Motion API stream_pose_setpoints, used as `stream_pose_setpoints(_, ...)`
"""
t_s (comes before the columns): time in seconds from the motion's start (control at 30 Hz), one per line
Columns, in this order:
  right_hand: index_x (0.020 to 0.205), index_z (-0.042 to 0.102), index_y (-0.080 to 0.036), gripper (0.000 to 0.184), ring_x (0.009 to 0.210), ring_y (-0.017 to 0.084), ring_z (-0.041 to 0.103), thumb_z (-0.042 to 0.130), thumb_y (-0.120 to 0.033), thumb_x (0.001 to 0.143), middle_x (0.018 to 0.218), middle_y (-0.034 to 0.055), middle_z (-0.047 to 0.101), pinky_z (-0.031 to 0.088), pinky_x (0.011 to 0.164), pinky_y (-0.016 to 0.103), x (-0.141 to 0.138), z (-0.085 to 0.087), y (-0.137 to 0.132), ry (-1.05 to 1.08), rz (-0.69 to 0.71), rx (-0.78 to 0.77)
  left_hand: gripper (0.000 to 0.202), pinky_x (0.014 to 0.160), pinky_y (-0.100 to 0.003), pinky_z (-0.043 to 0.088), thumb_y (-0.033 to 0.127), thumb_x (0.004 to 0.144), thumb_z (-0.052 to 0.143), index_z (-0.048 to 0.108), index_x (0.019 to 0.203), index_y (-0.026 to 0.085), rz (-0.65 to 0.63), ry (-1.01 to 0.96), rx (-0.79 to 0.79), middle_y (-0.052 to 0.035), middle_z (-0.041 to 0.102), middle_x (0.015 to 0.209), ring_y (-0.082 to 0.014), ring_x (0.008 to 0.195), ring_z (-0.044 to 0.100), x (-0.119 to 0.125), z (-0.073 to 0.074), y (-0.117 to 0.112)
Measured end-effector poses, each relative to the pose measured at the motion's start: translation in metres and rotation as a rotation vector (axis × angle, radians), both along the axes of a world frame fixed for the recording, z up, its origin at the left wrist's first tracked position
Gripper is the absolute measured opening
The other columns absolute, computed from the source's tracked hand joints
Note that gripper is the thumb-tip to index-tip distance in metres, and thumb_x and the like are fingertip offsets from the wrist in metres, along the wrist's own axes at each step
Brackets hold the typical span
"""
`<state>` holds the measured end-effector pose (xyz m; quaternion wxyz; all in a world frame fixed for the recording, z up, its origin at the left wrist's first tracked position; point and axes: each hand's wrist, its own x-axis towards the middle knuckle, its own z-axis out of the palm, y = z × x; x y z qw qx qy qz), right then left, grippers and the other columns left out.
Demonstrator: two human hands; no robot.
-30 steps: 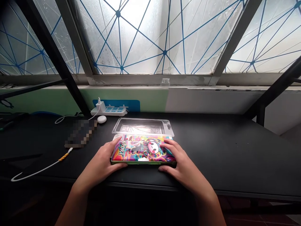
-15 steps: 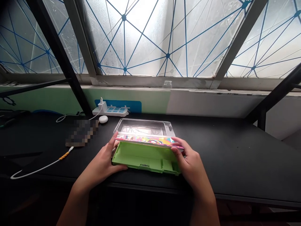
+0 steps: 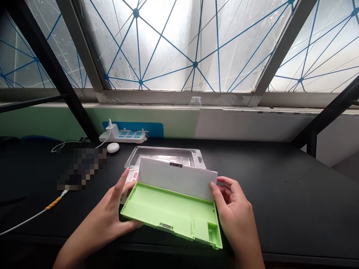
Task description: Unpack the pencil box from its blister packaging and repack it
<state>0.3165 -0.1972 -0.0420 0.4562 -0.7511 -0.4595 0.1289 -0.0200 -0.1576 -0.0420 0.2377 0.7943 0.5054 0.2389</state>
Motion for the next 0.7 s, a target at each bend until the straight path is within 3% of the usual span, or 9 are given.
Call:
stream_pose_setpoints(0.13, 0.121, 0.069, -0.025, 0.058, 0.098, 0.028, 0.075, 0.045, -0.070, 0.092, 0.112, 0.0085, 0.077, 0.061, 0.076, 0.032, 0.003, -0.002, -0.006, -0.167, 0.234, 0.056, 0.115, 0.099, -0.048, 0.050, 0.043, 0.080, 0.077, -0.005, 0.161, 0.040, 0.060, 0.009, 0.022, -0.0095, 0.058, 0.141, -0.0333, 0.126, 0.058, 0.002, 0.001, 0.004)
stream_pose_setpoints(0.2, 0.134, 0.065, -0.028, 0.066, 0.117, 0.031, 0.068, 0.040, -0.074, 0.093, 0.132, 0.0089, 0.070, 0.059, 0.091, 0.039, 0.004, -0.005, -0.007, -0.256, 0.403, 0.080, 0.105, 0.095, -0.046, 0.053, 0.047, 0.080, 0.077, 0.010, 0.161, 0.036, 0.111, 0.026, 0.062, -0.0102, 0.061, 0.134, -0.0331, 0.118, 0.063, 0.002, 0.000, 0.007)
stream_pose_setpoints(0.27, 0.143, 0.058, -0.031, 0.068, 0.130, 0.034, 0.059, 0.046, -0.073, 0.091, 0.145, 0.0083, 0.060, 0.055, 0.100, 0.045, 0.005, -0.010, -0.006, -0.349, 0.501, 0.057, 0.088, 0.094, -0.045, 0.053, 0.049, 0.080, 0.077, 0.032, 0.155, 0.033, 0.142, 0.049, 0.121, -0.0103, 0.063, 0.130, -0.0336, 0.115, 0.063, 0.002, -0.001, 0.010)
stream_pose_setpoints(0.37, 0.150, 0.049, -0.034, 0.068, 0.133, 0.035, 0.056, 0.064, -0.059, 0.088, 0.152, 0.0075, 0.053, 0.054, 0.102, 0.049, 0.004, -0.019, -0.003, -0.458, 0.504, 0.003, 0.069, 0.096, -0.045, 0.052, 0.045, 0.079, 0.077, 0.051, 0.142, 0.029, 0.127, 0.061, 0.189, -0.0108, 0.063, 0.129, -0.0344, 0.116, 0.062, -0.001, -0.006, 0.014)
stream_pose_setpoints(0.5, 0.150, 0.049, -0.036, 0.063, 0.133, 0.034, 0.056, 0.066, -0.045, 0.089, 0.153, 0.0056, 0.051, 0.053, 0.104, 0.051, 0.004, -0.024, -0.003, -0.494, 0.490, 0.014, 0.069, 0.098, -0.049, 0.051, 0.042, 0.082, 0.074, 0.050, 0.144, 0.027, 0.107, 0.065, 0.215, -0.0120, 0.064, 0.131, -0.0354, 0.118, 0.060, -0.001, -0.008, 0.014)
stream_pose_setpoints(0.7, 0.150, 0.048, -0.039, 0.060, 0.128, 0.034, 0.060, 0.063, -0.044, 0.091, 0.152, 0.0034, 0.053, 0.057, 0.100, 0.049, 0.005, -0.020, -0.004, -0.544, 0.481, 0.051, 0.074, 0.098, -0.047, 0.052, 0.042, 0.082, 0.075, 0.046, 0.149, 0.030, 0.082, 0.097, 0.248, -0.0111, 0.063, 0.137, -0.0361, 0.121, 0.061, -0.007, -0.015, 0.020)
